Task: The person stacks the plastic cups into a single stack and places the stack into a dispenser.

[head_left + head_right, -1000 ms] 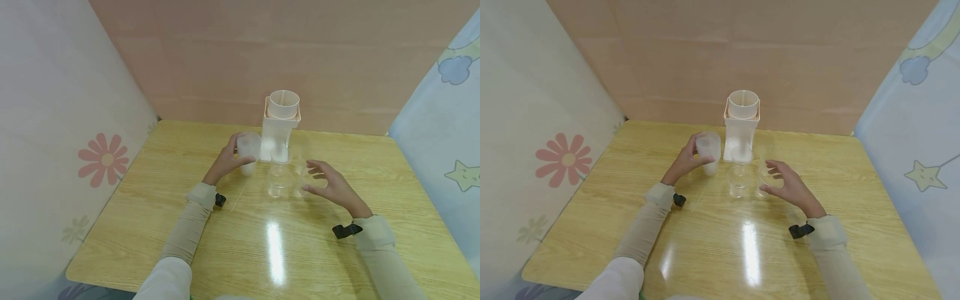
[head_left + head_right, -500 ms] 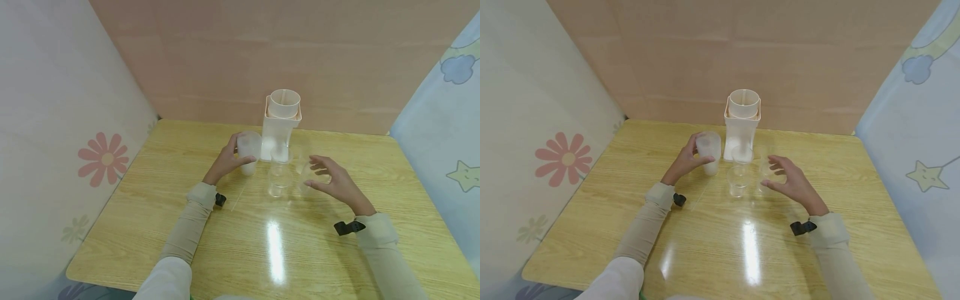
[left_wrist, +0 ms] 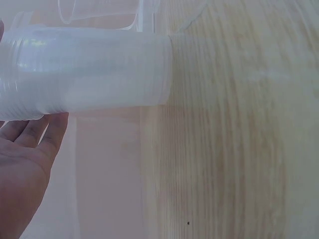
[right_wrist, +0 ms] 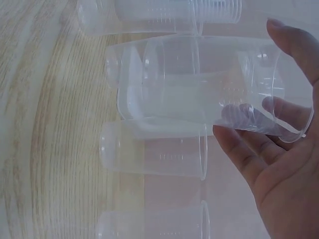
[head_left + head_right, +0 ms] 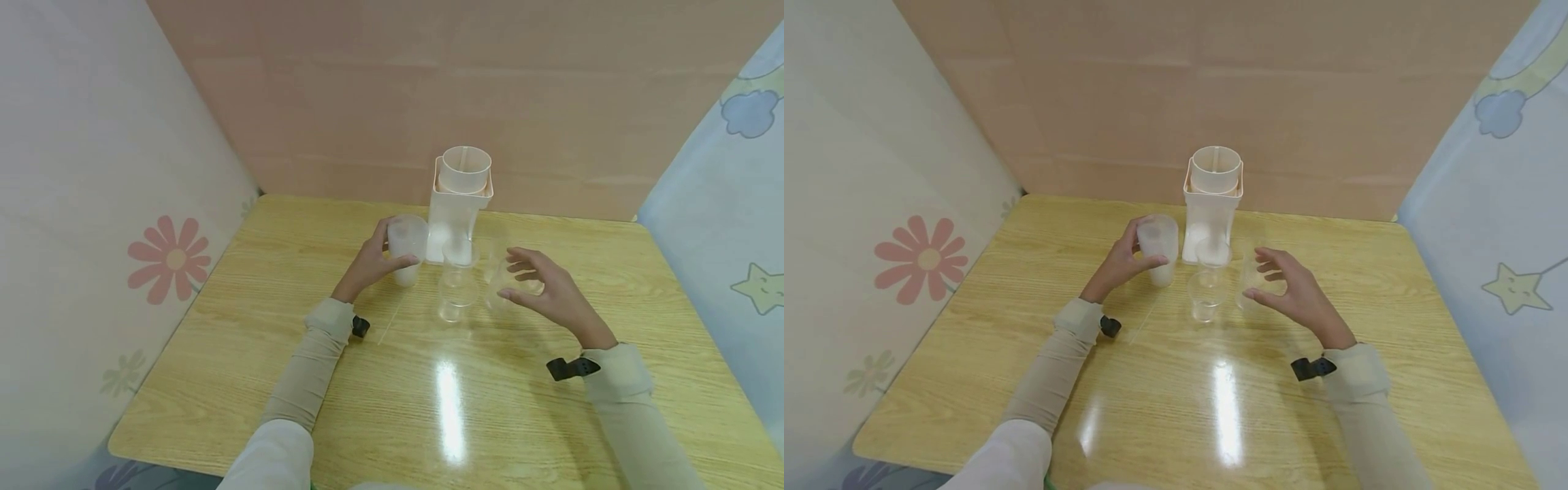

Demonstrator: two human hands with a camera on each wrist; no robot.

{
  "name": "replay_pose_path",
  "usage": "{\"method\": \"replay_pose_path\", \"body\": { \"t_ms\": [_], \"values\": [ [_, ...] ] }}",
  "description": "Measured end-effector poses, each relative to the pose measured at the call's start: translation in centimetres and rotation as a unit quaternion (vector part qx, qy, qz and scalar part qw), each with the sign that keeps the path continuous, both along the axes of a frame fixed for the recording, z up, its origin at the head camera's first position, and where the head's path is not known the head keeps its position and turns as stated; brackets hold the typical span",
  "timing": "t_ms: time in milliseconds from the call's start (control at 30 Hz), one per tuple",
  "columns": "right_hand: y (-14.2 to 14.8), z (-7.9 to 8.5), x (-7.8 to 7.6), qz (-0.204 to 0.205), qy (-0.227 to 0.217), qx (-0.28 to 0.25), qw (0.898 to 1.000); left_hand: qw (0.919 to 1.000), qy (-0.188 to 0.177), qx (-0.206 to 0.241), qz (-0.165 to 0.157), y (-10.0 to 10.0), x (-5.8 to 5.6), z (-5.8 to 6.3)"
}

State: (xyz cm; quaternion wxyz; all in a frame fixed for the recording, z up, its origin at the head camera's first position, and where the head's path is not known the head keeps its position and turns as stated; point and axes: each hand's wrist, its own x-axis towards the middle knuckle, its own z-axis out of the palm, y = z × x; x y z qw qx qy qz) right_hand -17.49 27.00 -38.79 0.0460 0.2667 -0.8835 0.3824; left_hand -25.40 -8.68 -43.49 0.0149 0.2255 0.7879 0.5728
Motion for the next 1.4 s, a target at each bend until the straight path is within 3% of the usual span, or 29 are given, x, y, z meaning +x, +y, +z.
{"method": "replay_pose_path", "body": {
  "t_ms": [400,833,1133,1400],
  "values": [
    [-0.4,0.8,-0.3,0.008,0.037,-0.027,0.999,1.0,-0.003,-0.001,0.004,0.1,0.0,-0.1],
    [-1.0,1.7,-0.2,-0.022,0.026,-0.065,0.997,1.0,-0.003,-0.003,0.005,0.1,0.1,0.0],
    [-1.1,1.5,-0.7,-0.013,0.033,-0.113,0.993,1.0,-0.002,-0.003,0.002,0.0,0.0,0.0],
    [-1.4,1.8,-0.9,-0.014,0.013,-0.16,0.987,1.0,-0.003,-0.002,-0.003,0.0,0.1,0.1]
  ]
}}
